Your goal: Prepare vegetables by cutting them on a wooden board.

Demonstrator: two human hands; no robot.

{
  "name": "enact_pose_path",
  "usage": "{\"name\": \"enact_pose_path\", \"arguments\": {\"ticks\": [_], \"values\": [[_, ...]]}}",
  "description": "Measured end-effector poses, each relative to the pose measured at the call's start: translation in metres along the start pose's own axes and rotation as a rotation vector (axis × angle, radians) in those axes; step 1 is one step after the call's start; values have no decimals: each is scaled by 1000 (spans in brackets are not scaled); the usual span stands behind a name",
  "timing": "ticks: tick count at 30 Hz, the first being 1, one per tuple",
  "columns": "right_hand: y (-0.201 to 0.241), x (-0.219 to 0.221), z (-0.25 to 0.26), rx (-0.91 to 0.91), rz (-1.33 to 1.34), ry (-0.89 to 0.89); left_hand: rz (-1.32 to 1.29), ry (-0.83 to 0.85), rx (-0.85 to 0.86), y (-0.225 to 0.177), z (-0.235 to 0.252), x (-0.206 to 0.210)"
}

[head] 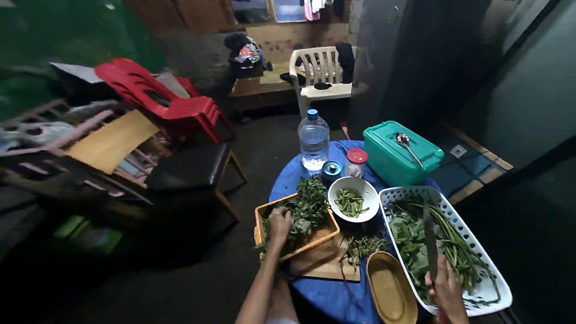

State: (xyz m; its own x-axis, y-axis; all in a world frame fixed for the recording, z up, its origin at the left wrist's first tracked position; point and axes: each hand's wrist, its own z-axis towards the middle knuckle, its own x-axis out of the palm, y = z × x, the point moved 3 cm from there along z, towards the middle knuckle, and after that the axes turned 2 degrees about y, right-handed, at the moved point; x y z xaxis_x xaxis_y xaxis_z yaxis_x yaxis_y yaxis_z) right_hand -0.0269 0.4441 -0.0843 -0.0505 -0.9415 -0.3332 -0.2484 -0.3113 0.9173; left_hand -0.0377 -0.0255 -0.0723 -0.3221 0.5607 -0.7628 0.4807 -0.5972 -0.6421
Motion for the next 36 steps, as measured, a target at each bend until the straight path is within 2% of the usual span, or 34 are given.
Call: {"name": "enact_pose_path", "arguments": {"ticks": [3,6,11,13,16,20,24,28,32,36], "values": [[-14,7,-10,32,83,47,70,21,-31,35,38,-7],[-17,12,-20,82,116,69,121,84,23,48,68,8],[-15,15,-26,115,190,58,223,138,-67,43,85,24],[-9,15,-27,116,214,70,212,112,-50,37,89,17],[-4,15,-27,74,261,79,55,25,55,21,89,-13],[12,27,-31,29,369,127,-396,85,44,-15,57,-61],[26,40,-35,-19,509,198,-685,217,53,-60,2,-63],[45,46,-44,-127,582,257,-862,400,76,-107,-54,-26],[64,43,-59,-255,599,309,-973,629,42,-149,-100,31],[68,35,-69,-298,577,260,-889,770,52,-182,-133,76]]}}
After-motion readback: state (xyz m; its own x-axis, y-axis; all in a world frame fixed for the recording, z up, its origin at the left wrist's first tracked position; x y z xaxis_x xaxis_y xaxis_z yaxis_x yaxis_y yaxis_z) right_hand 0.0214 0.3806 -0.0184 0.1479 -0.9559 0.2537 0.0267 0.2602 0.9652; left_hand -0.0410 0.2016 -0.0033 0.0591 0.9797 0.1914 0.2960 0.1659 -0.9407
